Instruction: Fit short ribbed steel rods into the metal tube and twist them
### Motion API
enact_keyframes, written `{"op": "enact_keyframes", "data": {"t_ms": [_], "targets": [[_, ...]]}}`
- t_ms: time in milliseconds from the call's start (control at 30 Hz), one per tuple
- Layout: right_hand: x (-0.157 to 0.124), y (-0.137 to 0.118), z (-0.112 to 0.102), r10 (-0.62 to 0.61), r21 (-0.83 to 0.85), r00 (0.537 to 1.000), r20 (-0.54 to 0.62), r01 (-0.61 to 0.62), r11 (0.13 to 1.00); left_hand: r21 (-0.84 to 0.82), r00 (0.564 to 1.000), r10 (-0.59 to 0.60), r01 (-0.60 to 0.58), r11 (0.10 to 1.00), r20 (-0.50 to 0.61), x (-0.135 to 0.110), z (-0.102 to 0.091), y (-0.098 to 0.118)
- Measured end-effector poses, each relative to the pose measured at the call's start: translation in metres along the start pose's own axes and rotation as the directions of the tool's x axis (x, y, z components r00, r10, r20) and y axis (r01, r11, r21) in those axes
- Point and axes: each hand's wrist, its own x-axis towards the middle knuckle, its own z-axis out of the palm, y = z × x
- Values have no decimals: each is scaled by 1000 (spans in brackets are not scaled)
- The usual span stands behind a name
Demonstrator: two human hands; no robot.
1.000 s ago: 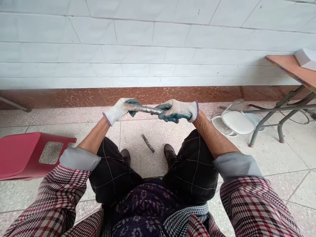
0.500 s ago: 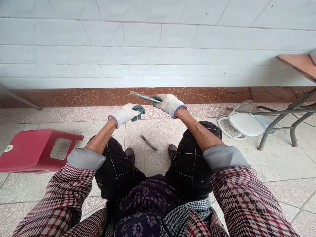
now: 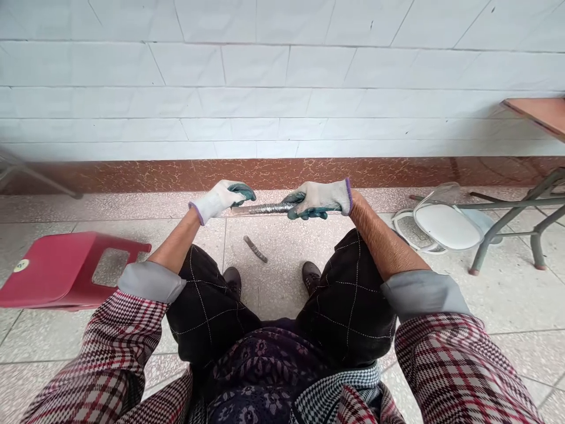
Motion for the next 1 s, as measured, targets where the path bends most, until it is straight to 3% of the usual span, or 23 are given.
{"op": "enact_keyframes", "data": {"t_ms": [67, 167, 267, 333, 433, 500, 600, 700, 867, 933, 1000], "targets": [[-6, -3, -1, 25, 11, 997, 72, -26, 1000, -30, 1000, 1, 0, 1000, 17, 1, 0, 2], [-11, -8, 3, -71, 139, 997, 43, 65, 988, -80, 998, -6, 11, 997, 60, 2, 4, 8], [-13, -14, 8, -150, 265, 977, -151, 187, 946, -89, 994, -19, 28, 996, 109, 2, 16, 16], [-12, -18, 9, -131, 277, 937, -325, 227, 934, -81, 993, -13, 23, 996, 118, 3, 25, 21], [-7, -15, 5, -92, 149, 862, -499, 189, 971, -68, 995, -2, 8, 998, 96, 4, 33, 27], [-2, -6, 2, -125, -52, 824, -553, 116, 992, -52, 996, 5, 0, 999, 84, 5, 34, 29], [3, 8, 1, -187, -354, 794, -578, -38, 934, -18, 995, 3, -1, 1000, 97, 6, 37, 29], [3, 15, 3, -180, -489, 800, -573, -157, 858, 18, 993, -9, 7, 1000, 118, 6, 44, 29], [-2, 22, 2, -148, -555, 815, -560, -236, 798, 59, 996, -24, 18, 998, 88, 9, 43, 30], [-7, 30, -1, -76, -444, 858, -509, -186, 876, 74, 998, -37, 33, 997, 48, 9, 35, 29], [-16, 37, -5, -26, -242, 926, -376, -72, 968, 97, 998, -60, 59, 994, 5, 9, 27, 28]]}}
